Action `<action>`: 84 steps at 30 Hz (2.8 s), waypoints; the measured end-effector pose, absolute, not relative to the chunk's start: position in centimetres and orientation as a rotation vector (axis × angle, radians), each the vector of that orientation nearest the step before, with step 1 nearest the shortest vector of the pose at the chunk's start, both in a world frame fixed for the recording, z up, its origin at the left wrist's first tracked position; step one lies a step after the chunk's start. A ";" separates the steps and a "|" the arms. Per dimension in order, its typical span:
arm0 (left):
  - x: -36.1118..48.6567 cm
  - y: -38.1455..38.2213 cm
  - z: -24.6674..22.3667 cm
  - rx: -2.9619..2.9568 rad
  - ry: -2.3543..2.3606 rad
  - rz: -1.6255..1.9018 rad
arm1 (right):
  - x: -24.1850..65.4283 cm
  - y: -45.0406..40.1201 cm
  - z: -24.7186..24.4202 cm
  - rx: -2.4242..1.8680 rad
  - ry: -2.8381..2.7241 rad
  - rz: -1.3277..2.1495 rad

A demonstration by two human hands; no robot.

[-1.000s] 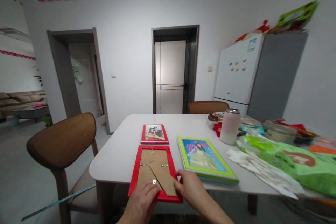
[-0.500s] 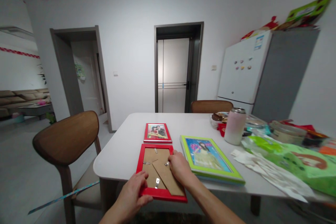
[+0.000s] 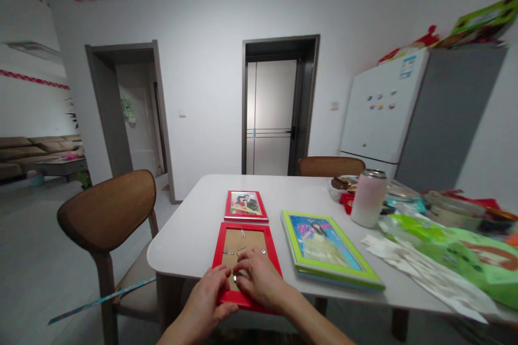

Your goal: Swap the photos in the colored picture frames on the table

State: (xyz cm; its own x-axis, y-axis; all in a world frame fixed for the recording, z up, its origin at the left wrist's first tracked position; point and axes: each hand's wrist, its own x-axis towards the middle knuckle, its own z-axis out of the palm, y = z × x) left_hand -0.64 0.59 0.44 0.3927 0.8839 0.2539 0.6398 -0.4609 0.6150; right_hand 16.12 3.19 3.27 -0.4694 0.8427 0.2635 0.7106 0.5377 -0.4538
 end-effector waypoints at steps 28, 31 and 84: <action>-0.5 0.8 -0.1 2.195 1.332 0.815 | 17.2 7.6 3.2 -1.744 -2.071 0.166; -0.3 0.9 -0.4 2.184 1.342 0.822 | 18.7 4.8 2.9 -1.691 -2.193 0.257; 4.4 0.4 7.3 2.266 1.114 1.286 | 18.7 3.2 7.9 -1.268 -1.270 1.166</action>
